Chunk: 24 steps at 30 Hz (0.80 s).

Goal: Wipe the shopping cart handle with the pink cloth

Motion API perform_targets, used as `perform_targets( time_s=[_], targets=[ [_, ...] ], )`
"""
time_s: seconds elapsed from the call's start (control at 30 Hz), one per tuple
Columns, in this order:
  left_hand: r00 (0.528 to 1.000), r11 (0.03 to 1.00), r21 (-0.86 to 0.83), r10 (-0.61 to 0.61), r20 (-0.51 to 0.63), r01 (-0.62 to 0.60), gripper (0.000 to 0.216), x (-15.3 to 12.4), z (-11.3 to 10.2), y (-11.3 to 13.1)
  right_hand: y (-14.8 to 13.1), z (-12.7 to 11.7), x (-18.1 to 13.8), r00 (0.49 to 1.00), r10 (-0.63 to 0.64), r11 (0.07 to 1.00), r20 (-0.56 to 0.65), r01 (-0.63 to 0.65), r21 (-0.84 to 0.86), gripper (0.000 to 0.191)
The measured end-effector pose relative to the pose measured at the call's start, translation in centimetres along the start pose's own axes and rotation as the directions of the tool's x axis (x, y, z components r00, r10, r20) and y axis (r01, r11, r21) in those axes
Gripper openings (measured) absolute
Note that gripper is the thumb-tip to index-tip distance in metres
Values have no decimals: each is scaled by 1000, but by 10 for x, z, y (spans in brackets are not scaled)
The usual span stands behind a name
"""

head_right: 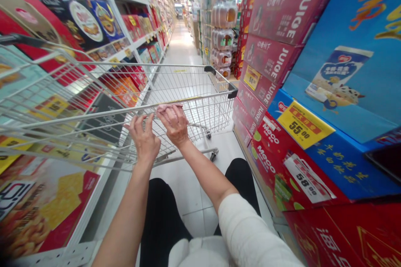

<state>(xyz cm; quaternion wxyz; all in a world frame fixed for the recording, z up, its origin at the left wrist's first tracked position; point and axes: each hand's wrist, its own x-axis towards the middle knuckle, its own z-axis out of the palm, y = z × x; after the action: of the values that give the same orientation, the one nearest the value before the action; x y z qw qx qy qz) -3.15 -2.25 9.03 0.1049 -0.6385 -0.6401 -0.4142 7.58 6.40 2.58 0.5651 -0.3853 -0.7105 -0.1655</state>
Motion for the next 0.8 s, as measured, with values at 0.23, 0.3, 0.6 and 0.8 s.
perform_targets(
  time_s=[0.23, 0.3, 0.6, 0.8],
  targets=[
    [999, 999, 30, 33, 15, -33, 72, -28, 16, -11, -3, -1, -25, 996, 0, 1000, -85, 0, 4, 43],
    [1000, 999, 43, -11, -15, 11, 70, -30, 22, -14, -4, 1, -19, 997, -2, 999, -74, -1, -34, 44],
    [967, 996, 92, -19, 254, -4, 76, -47, 40, -36, 6, -2, -73, 992, 36, 999, 124, -35, -11, 40],
    [965, 993, 116, -2, 263, -30, 74, -53, 48, -43, -2, -2, -53, 999, 32, 999, 17, -32, 5, 43]
  ],
)
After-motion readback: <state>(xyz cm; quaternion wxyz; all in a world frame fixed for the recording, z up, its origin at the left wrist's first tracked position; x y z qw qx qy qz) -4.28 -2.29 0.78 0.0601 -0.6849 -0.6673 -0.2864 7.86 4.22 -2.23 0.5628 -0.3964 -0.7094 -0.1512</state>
